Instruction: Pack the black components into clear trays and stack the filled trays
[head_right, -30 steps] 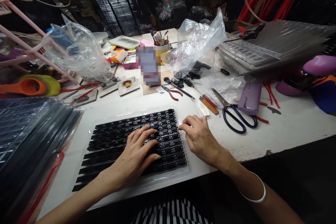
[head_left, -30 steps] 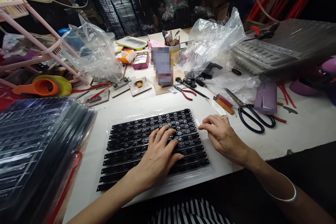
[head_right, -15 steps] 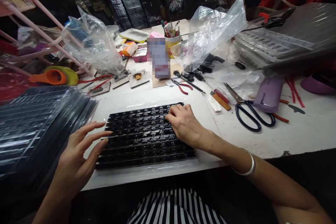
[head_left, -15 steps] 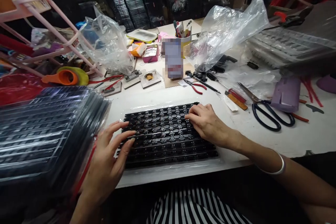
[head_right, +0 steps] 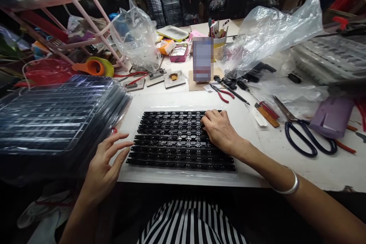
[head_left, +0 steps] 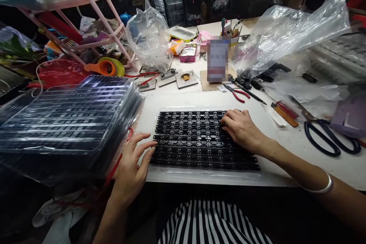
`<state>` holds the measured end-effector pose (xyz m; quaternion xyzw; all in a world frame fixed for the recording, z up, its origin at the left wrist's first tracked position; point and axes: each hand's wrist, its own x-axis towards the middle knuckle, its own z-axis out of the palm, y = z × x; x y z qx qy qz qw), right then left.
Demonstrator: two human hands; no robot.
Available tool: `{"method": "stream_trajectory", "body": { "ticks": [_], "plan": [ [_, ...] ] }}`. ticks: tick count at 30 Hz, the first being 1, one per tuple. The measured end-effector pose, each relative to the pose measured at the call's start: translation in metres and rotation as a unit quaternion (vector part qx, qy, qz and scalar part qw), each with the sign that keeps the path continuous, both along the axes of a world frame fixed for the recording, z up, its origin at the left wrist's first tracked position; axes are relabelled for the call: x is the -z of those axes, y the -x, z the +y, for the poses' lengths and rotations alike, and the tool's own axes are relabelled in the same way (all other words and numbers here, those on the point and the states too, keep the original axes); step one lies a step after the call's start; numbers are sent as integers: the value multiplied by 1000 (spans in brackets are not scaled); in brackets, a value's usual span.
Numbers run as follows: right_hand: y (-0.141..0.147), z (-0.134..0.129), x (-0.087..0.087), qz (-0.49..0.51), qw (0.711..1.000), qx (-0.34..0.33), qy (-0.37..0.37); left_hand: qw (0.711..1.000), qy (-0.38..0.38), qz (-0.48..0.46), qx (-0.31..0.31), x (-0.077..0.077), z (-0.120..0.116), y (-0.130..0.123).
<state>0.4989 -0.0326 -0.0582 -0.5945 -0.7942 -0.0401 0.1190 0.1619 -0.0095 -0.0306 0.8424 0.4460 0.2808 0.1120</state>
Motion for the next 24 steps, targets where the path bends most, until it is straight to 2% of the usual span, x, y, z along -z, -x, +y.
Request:
{"method": "stream_trajectory", "body": {
  "ticks": [5, 9, 14, 18, 24],
  "plan": [
    [7, -4, -7, 1, 1000, -4, -29, 1000, -10, -5, -17, 8, 3, 5],
    [29, -8, -14, 40, 997, -64, -28, 1000, -18, -4, -7, 13, 7, 6],
    [51, -2, -9, 14, 996, -91, -3, 999, -34, -9, 5, 15, 12, 4],
    [56, 1, -5, -2, 996, -90, 2, 997, -56, 12, 56, 14, 26, -10],
    [56, -6, -10, 4, 997, -71, -11, 978, -105, 85, 158, 18, 54, -53]
  ]
}}
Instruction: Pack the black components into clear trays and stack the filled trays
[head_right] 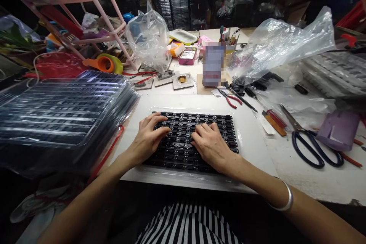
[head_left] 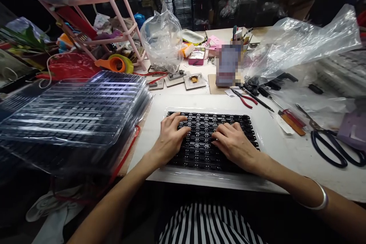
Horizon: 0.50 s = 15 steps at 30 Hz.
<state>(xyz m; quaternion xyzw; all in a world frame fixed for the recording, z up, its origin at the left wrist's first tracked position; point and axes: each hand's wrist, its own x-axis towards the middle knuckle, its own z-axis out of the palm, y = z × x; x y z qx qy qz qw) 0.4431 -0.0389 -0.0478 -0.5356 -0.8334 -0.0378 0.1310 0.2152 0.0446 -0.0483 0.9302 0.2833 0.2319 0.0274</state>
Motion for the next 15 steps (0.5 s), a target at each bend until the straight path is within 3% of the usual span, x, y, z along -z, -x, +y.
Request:
{"method": "stream_trajectory", "body": {
  "ticks": [5, 15],
  "plan": [
    [-11, -8, -2, -8, 999, 40, 9, 998, -21, 41, 34, 2, 6, -17],
    [-14, -10, 1, 26, 999, 40, 16, 997, 0, 69, 35, 0, 9, -22]
  ]
}}
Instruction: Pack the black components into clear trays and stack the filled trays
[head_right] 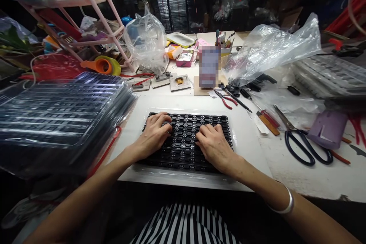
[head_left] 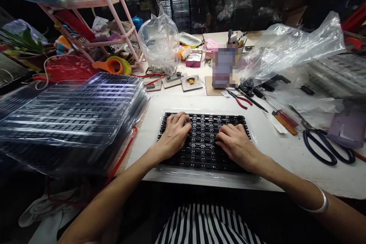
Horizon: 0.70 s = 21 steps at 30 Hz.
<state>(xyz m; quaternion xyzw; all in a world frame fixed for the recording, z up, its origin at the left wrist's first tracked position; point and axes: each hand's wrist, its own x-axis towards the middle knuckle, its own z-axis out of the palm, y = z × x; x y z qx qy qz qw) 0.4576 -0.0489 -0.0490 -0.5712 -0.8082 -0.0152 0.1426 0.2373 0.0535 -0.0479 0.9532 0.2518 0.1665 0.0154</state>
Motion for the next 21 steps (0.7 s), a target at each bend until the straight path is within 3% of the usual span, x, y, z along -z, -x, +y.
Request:
{"method": "stream_trajectory", "body": {
  "ticks": [3, 6, 8, 10, 14, 17, 21],
  "plan": [
    [-8, -12, -14, 78, 996, 23, -48, 998, 22, -47, -39, -15, -1, 13],
    [-17, -38, -30, 180, 976, 60, -106, 984, 44, -137, -106, -30, -9, 40],
    [-21, -59, -32, 241, 958, 94, -123, 971, 59, -180, -143, -31, -18, 63],
    [-23, -78, -21, 293, 936, 140, -137, 961, 81, -204, -170, -24, -30, 83],
    [-24, -101, 21, 374, 878, 250, -165, 955, 99, -203, -191, 0, -57, 109],
    [-26, -106, 49, 420, 835, 300, -190, 957, 93, -194, -197, 10, -67, 114],
    [-29, -104, 62, 432, 818, 318, -208, 957, 87, -189, -204, 15, -56, 106]
  ]
}}
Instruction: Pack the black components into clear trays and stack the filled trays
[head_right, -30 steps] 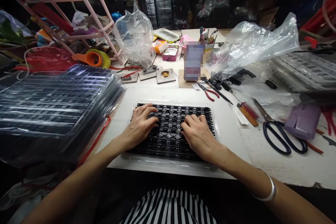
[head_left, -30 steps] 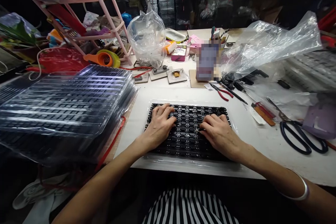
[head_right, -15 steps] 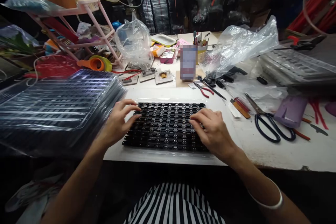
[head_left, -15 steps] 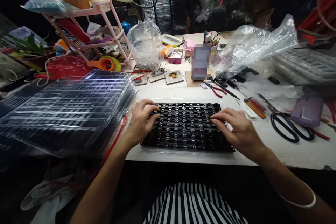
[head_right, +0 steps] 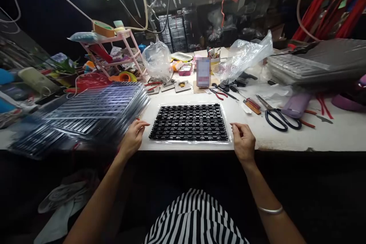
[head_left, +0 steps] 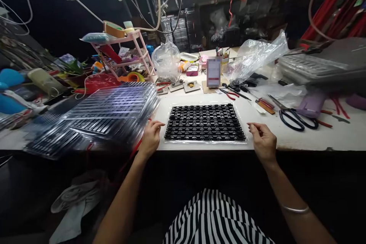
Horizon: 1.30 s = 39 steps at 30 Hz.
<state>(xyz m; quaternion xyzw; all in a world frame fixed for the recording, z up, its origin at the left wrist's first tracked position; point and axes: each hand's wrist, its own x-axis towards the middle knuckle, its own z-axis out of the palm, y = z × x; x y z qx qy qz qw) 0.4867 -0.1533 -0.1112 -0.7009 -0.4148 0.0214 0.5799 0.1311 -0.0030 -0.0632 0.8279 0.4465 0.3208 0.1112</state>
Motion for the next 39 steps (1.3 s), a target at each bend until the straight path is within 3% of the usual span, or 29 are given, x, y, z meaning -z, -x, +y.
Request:
{"method": "stream_trajectory", "body": {
  "ticks": [7, 18, 25, 32, 39],
  "plan": [
    [3, -1, -4, -36, 999, -7, 10, 999, 5, 42, -20, 10, 40, -27],
    [5, -7, -6, -55, 997, -5, 45, 999, 25, 25, 8, 11, 48, -26],
    [0, -5, -11, -40, 996, -23, 82, 995, 71, -72, -11, 13, 25, -7],
    [1, 19, -11, -94, 988, -39, 116, 954, 227, -174, -85, 22, 4, -3],
    [12, 37, -18, -124, 981, -99, 107, 954, 212, -159, -143, 19, 7, -10]
  ]
}}
